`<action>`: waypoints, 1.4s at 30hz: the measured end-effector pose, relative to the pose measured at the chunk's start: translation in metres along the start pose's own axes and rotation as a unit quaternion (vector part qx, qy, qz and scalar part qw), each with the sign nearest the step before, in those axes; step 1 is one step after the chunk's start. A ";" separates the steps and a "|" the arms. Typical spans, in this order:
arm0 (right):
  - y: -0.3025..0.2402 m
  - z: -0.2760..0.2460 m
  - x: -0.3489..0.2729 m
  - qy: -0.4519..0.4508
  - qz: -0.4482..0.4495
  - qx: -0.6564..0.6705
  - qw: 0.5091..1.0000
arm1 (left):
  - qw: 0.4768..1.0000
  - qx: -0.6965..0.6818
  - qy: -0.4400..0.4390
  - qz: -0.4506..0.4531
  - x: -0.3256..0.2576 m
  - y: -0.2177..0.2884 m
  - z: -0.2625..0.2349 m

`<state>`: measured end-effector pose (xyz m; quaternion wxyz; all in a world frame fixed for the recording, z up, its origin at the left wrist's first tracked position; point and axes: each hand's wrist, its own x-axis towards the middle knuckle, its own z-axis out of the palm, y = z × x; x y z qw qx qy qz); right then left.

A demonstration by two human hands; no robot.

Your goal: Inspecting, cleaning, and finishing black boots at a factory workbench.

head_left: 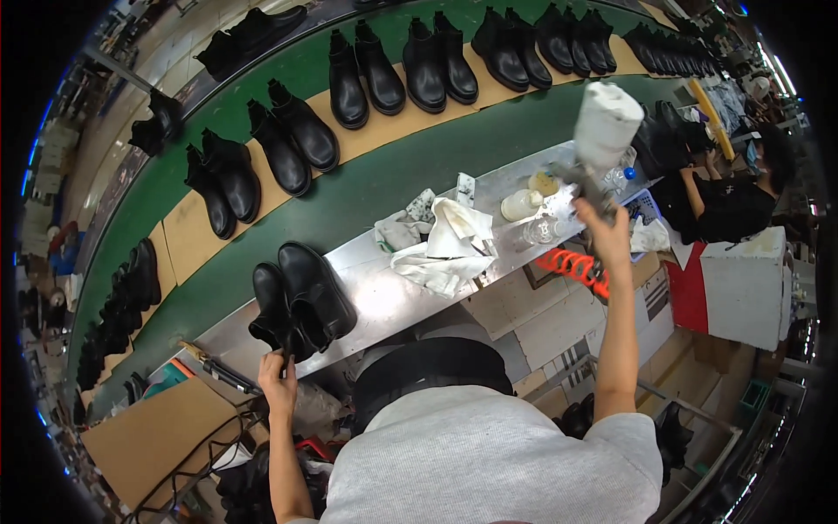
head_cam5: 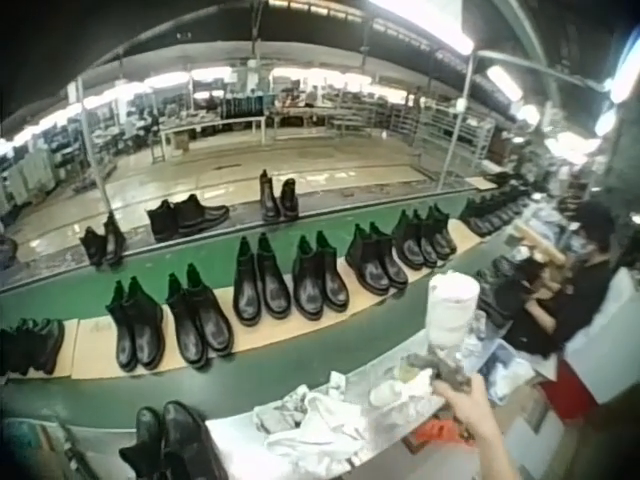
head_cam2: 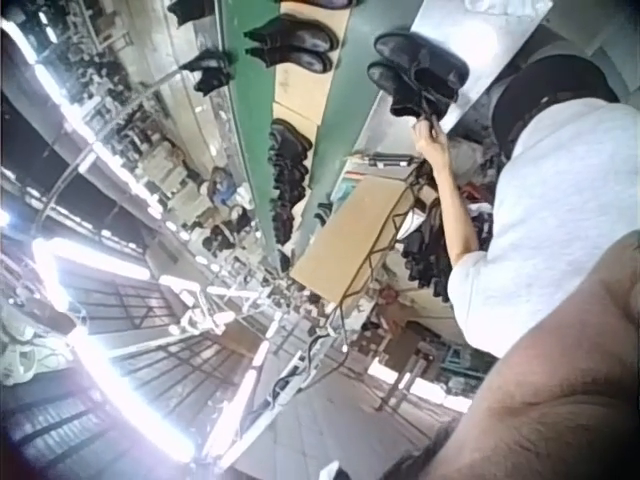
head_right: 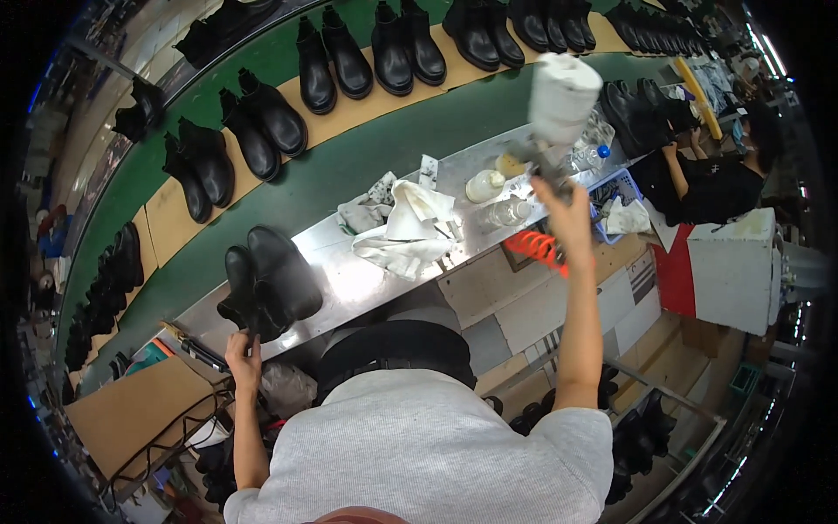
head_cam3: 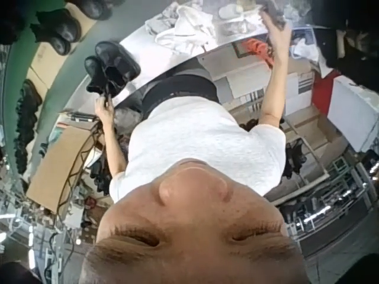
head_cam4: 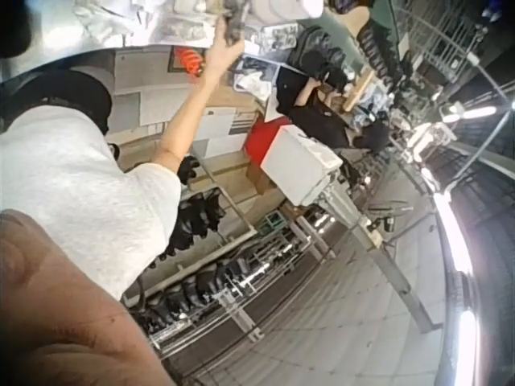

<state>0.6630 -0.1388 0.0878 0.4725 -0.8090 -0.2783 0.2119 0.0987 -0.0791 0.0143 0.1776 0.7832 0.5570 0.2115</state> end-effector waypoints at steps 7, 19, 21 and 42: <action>0.165 0.012 0.174 -0.049 0.039 0.066 0.996 | 0.987 0.152 -0.057 -0.019 -0.011 0.035 -0.007; 0.240 -0.006 0.182 -0.103 0.123 0.159 0.974 | 0.870 -0.013 0.059 -0.489 0.052 -0.001 0.068; 0.233 -0.023 0.171 -0.039 0.158 0.045 0.986 | 0.875 -0.047 0.076 -0.475 0.058 -0.010 0.059; -0.200 0.358 -0.076 -0.232 -0.324 -0.161 0.903 | 0.932 0.157 0.085 -0.317 0.284 -0.361 -0.101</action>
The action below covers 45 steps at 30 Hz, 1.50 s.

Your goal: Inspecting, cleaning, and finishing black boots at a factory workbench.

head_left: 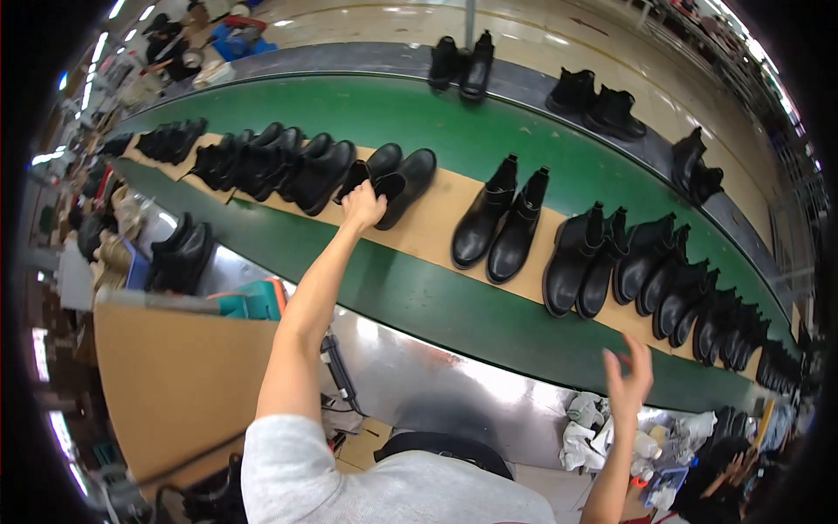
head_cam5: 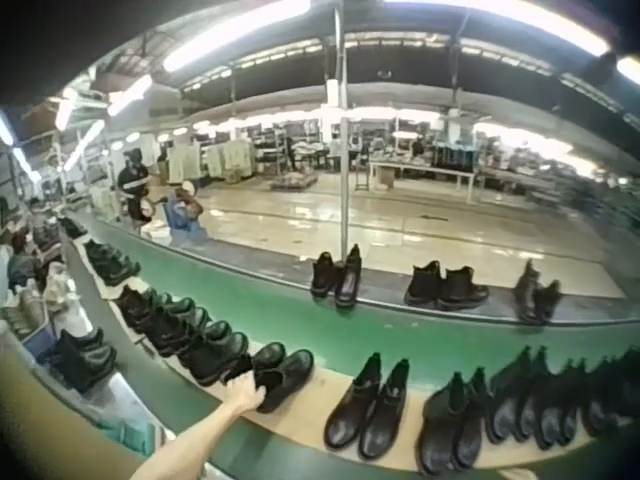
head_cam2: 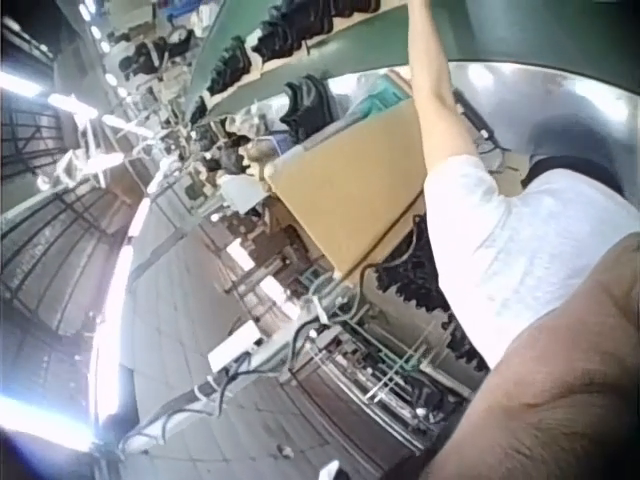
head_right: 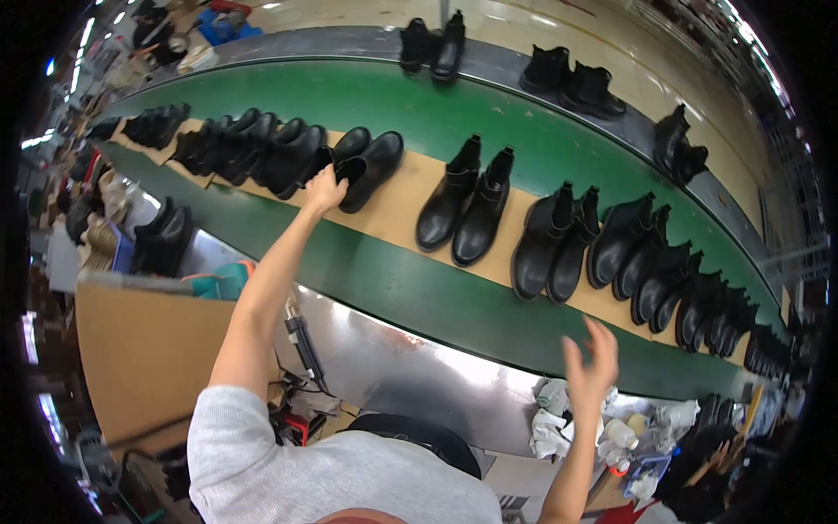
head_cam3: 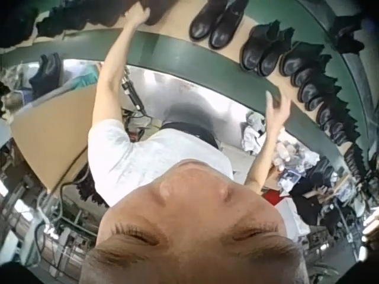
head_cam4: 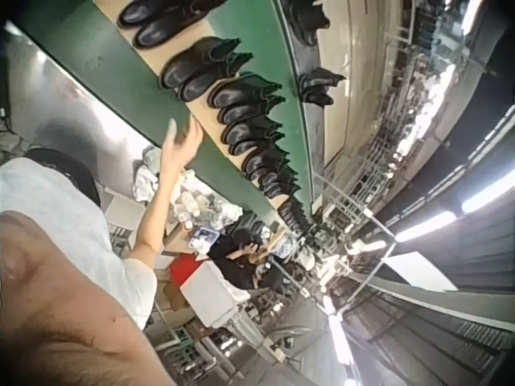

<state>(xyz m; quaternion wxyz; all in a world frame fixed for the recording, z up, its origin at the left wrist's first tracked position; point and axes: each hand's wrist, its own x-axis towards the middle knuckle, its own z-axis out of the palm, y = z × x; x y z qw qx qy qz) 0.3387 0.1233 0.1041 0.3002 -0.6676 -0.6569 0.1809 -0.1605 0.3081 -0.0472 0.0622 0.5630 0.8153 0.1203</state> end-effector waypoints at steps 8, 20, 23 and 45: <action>-0.063 0.234 0.193 -0.109 -0.102 -0.070 0.986 | 0.959 -0.256 0.100 0.074 -0.164 0.038 -0.060; -0.082 0.154 0.094 -0.272 -0.578 -0.092 0.764 | 0.886 -0.452 0.096 -0.024 -0.221 0.018 -0.112; -0.081 0.132 0.048 -0.242 -0.679 -0.103 0.685 | 0.874 -0.481 -0.013 0.067 -0.217 0.037 -0.091; 0.026 0.133 -0.171 -0.193 0.459 0.652 0.572 | 0.785 -0.534 -0.314 -0.010 -0.341 0.127 -0.050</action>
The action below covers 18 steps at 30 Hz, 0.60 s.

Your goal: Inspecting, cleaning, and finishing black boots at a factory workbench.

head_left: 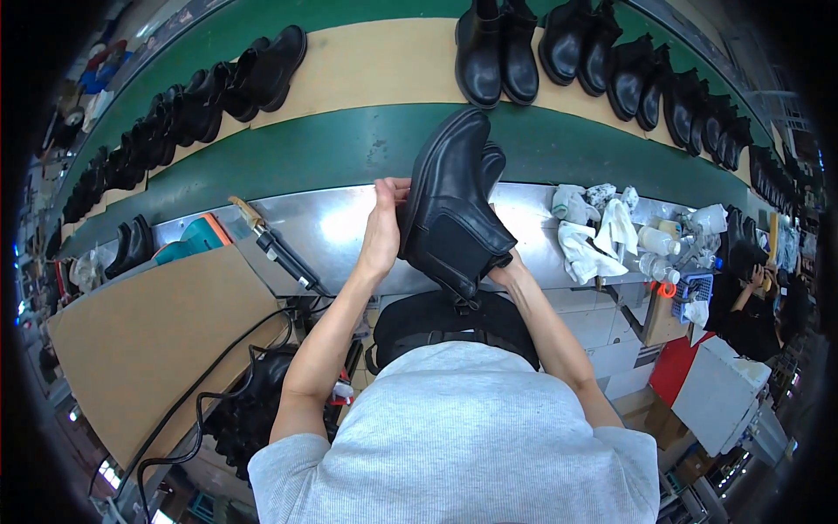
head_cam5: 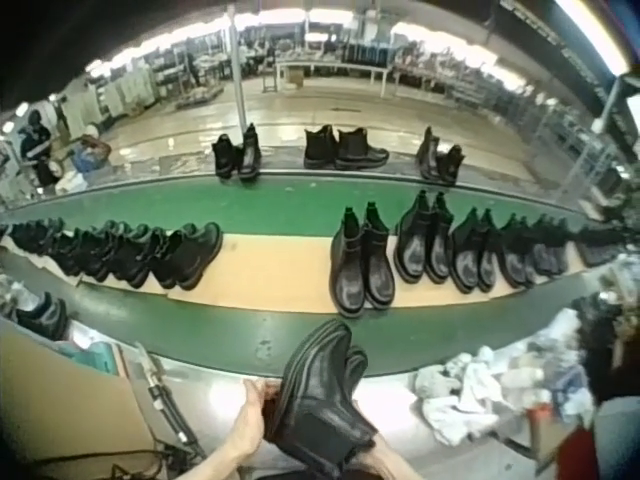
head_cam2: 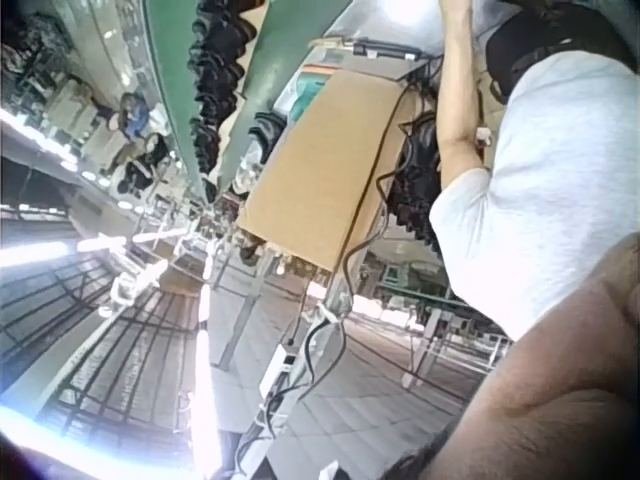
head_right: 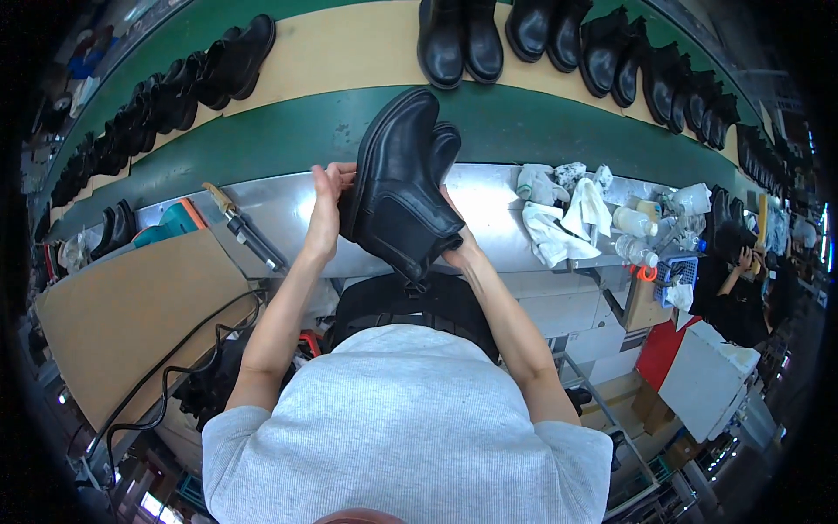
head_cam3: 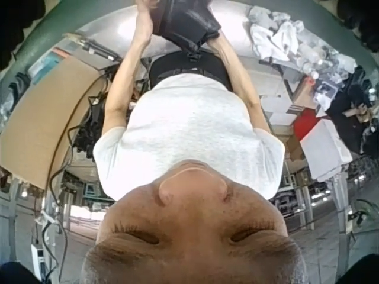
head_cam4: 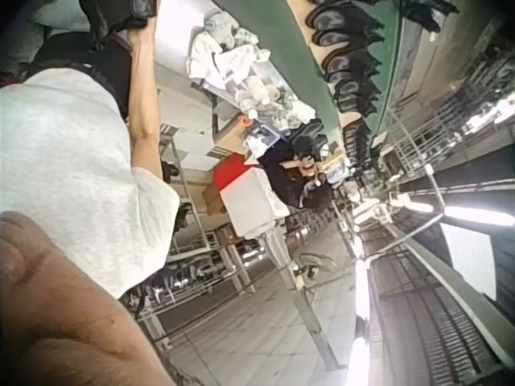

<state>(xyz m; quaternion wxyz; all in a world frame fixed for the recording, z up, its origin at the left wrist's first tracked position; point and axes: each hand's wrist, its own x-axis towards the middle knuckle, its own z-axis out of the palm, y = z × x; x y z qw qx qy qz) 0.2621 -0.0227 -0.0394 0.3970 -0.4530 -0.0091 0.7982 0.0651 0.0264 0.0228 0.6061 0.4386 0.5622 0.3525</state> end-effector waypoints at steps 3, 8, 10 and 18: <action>-0.008 0.000 0.004 -0.041 0.007 0.022 0.999 | 0.999 -0.028 -0.021 0.039 -0.010 0.021 0.005; -0.018 -0.011 0.011 -0.062 0.010 0.014 0.998 | 0.997 -0.077 -0.002 -0.031 -0.008 0.025 0.000; -0.024 -0.003 0.004 -0.020 -0.151 -0.181 0.972 | 0.985 -0.135 0.007 -0.111 0.005 0.006 -0.016; -0.044 0.032 -0.006 0.065 -0.242 -0.321 0.913 | 0.832 -0.503 -0.224 -0.070 0.026 -0.050 0.034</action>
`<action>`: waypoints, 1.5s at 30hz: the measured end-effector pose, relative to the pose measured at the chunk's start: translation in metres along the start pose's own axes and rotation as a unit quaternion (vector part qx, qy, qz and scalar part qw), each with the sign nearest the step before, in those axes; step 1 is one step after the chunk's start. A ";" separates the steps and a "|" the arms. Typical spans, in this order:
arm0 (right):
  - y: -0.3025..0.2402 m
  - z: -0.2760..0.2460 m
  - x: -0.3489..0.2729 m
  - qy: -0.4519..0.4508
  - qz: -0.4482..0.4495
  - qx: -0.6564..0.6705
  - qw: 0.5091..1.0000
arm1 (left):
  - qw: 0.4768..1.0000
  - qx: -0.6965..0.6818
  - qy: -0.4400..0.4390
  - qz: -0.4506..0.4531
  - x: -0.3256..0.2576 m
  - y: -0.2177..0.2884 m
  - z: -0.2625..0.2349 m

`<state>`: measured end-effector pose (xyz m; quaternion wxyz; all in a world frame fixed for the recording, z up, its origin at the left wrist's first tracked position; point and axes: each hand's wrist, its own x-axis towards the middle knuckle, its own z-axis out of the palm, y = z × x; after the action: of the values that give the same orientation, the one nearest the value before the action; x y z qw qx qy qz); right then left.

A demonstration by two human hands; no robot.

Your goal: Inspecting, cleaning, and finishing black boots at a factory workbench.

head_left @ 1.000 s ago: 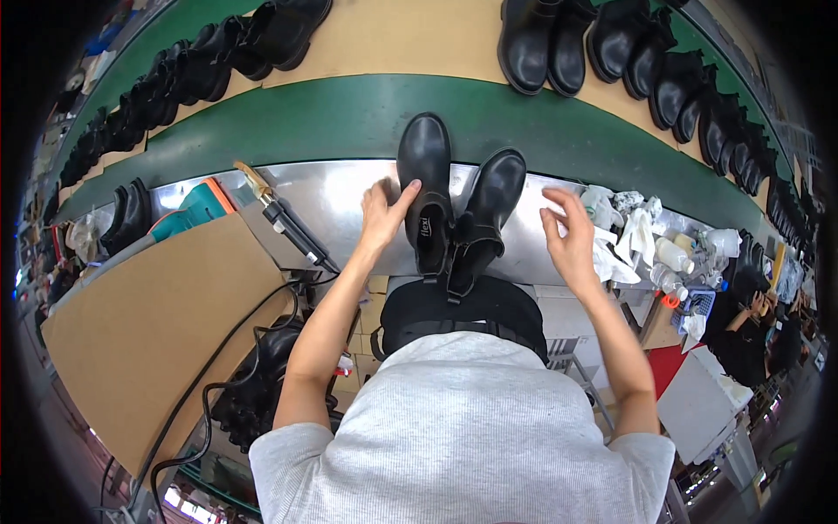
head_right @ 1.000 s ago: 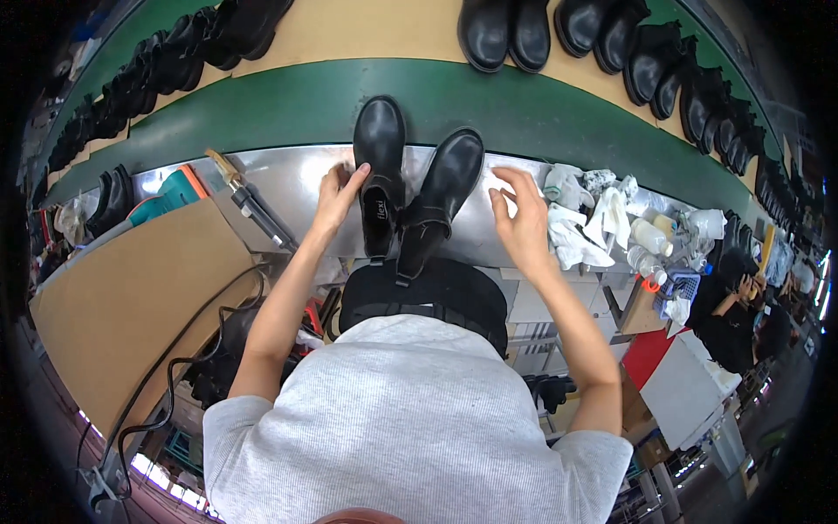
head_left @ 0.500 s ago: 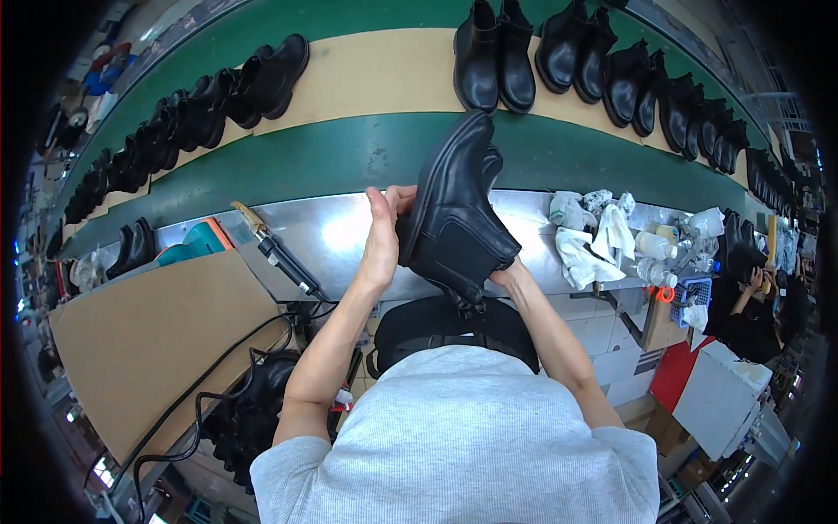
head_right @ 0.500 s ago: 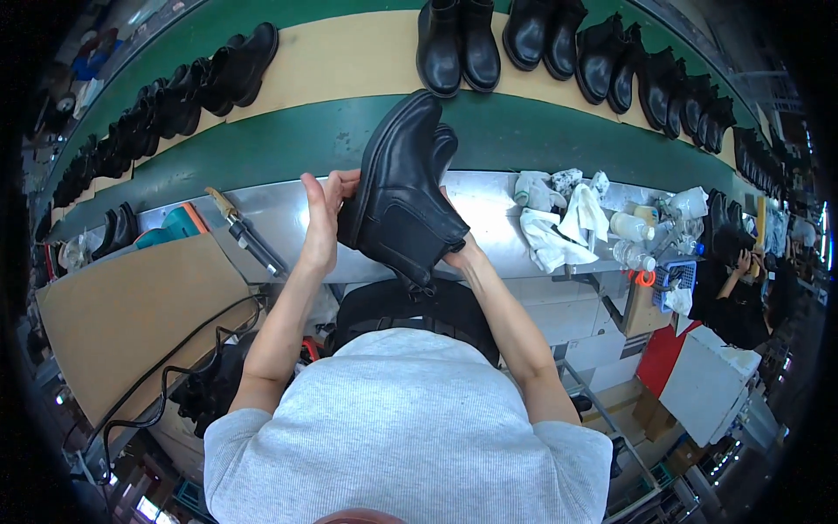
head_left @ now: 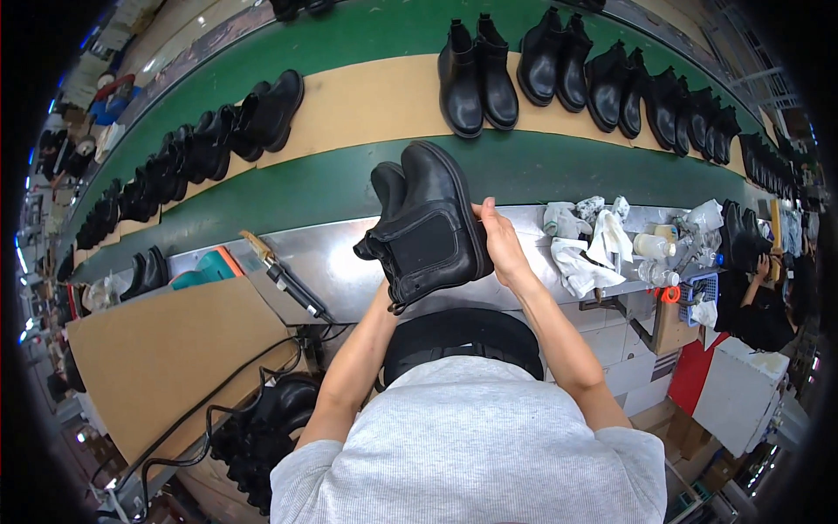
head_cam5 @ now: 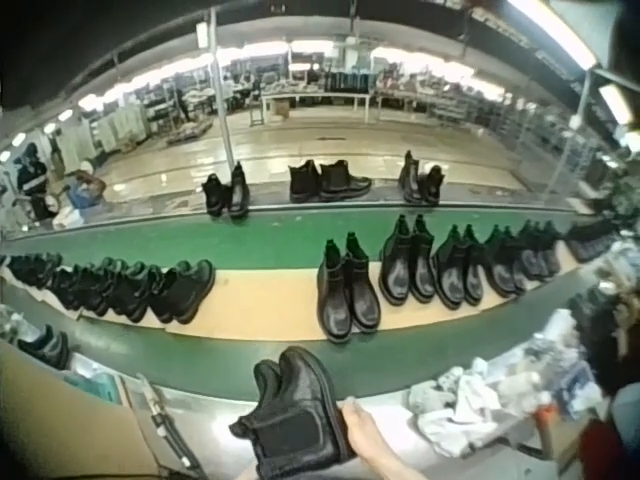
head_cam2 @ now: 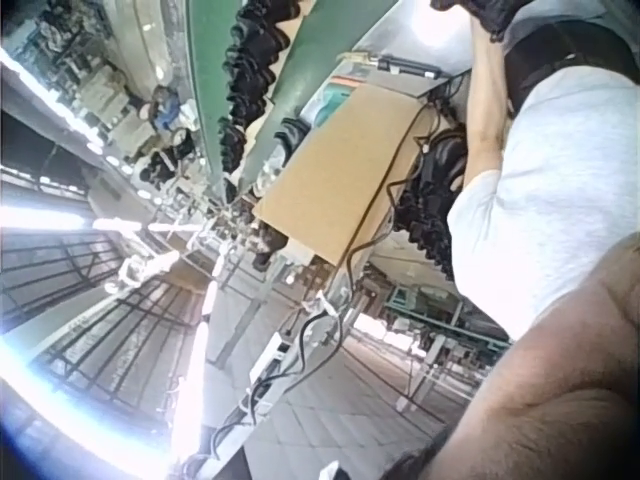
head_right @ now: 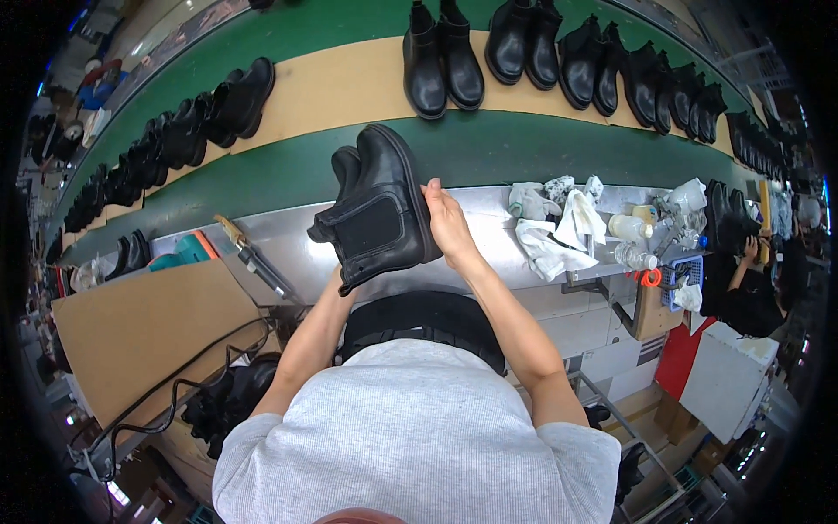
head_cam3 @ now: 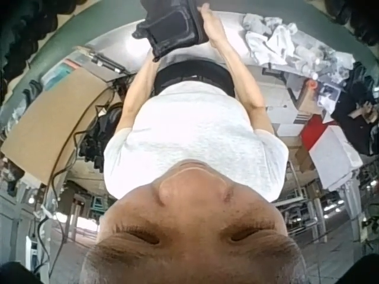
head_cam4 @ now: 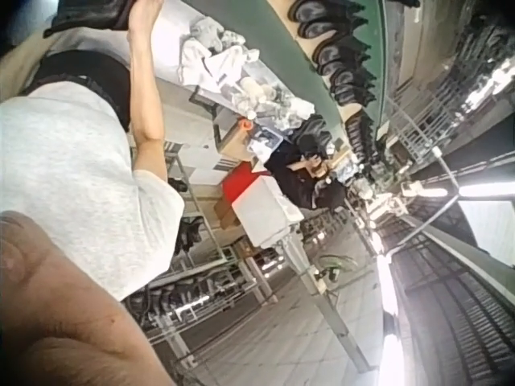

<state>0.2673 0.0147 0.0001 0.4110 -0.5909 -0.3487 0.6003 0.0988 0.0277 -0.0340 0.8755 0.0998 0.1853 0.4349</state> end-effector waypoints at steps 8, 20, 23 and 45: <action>-0.007 -0.004 -0.011 -0.022 -0.094 -0.066 0.993 | 0.991 0.027 0.130 -0.006 0.000 0.003 -0.006; 0.054 -0.033 -0.016 0.094 0.003 -0.003 0.996 | 0.641 0.705 0.251 0.169 -0.064 0.043 0.073; 0.049 -0.032 -0.025 0.131 -0.054 -0.096 0.985 | 0.712 0.668 0.188 0.110 -0.055 -0.004 0.077; 0.020 -0.138 -0.072 0.108 -0.331 -0.405 0.845 | 0.859 0.395 0.327 -0.011 -0.004 -0.121 0.011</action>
<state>0.4006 -0.0681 0.0046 0.3443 -0.6151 -0.6895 0.1663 0.1886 -0.0488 -0.0638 0.6568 0.2872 0.6178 0.3230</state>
